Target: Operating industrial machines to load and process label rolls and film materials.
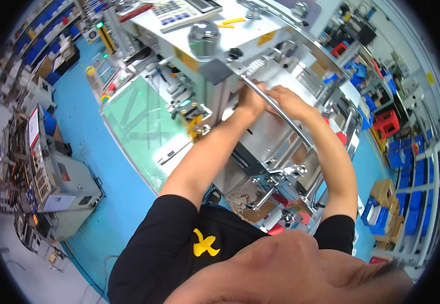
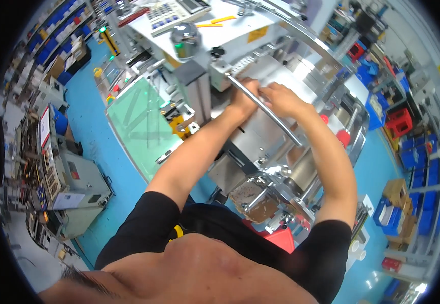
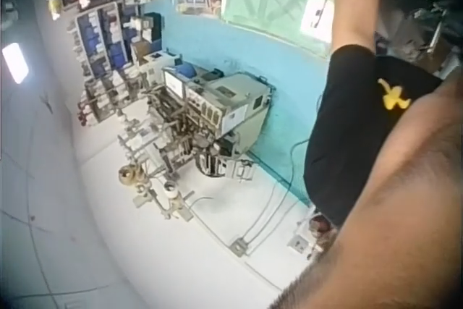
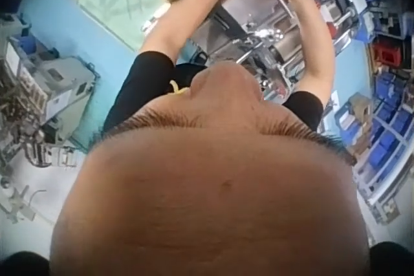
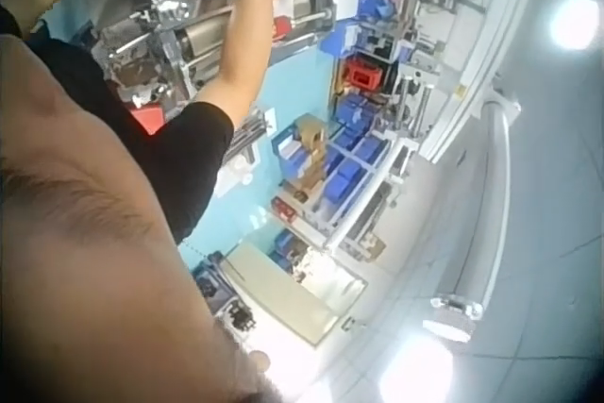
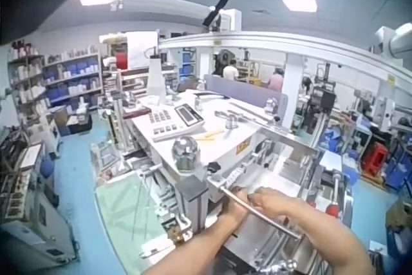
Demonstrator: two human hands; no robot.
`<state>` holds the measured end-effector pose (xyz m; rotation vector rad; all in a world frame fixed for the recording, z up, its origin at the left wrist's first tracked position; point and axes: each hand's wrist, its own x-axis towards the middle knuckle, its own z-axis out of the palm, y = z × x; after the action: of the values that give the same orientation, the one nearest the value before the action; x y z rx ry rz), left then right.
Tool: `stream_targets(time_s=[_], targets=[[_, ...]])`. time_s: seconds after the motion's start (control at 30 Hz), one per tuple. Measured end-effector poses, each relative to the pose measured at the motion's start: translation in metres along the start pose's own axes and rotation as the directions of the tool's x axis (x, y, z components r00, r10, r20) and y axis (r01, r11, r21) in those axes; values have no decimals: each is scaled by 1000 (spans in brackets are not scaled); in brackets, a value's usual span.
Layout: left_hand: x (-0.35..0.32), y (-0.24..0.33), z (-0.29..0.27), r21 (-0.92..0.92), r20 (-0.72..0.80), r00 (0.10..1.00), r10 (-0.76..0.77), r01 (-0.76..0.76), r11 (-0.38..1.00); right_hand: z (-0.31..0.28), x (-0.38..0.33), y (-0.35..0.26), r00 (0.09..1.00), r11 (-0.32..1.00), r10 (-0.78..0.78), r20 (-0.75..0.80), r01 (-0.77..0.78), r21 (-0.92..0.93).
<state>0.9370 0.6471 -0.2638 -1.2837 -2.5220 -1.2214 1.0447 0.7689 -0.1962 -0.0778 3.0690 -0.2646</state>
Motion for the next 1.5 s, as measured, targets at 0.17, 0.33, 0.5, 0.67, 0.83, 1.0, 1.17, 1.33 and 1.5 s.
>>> stream_targets(time_s=[0.17, 0.33, 0.5, 0.67, 0.83, 1.0, 1.17, 1.33, 1.5], targets=[[1, 4, 16, -349, -137, 959, -247, 187, 918, -31, -29, -13, 998, 1000, 9, -57, -9, 7], [-57, 34, -2, -191, -46, 998, -45, 35, 981, -83, -74, -76, 964, 960, 261, -56, -253, 117], [-171, 15, -171, -481, 370, 641, 673, -488, 729, -108, -131, -106, 856, 792, 505, -109, -410, 453], [-237, -121, -296, -603, 296, 632, 716, -457, 653, -106, -144, -243, 667, 810, 560, -491, -316, 494], [-278, -222, -424, -428, 342, 826, 448, -288, 857, -18, -72, -397, 736, 815, 420, -530, -50, 577], [-315, -293, -508, -317, 388, 877, 285, -163, 934, 50, 76, -485, 896, 640, 318, -309, 38, 768], [-339, -348, -526, -193, 557, 817, 150, -48, 980, 67, 209, -560, 976, 489, 75, -202, 140, 861], [-336, -370, -506, -301, 805, 495, 328, -135, 944, 107, 355, -663, 888, 519, -459, -16, 282, 807], [-291, -450, -467, -262, 837, 474, 273, -89, 961, 158, 492, -782, 364, 263, -926, 97, 440, 858]])
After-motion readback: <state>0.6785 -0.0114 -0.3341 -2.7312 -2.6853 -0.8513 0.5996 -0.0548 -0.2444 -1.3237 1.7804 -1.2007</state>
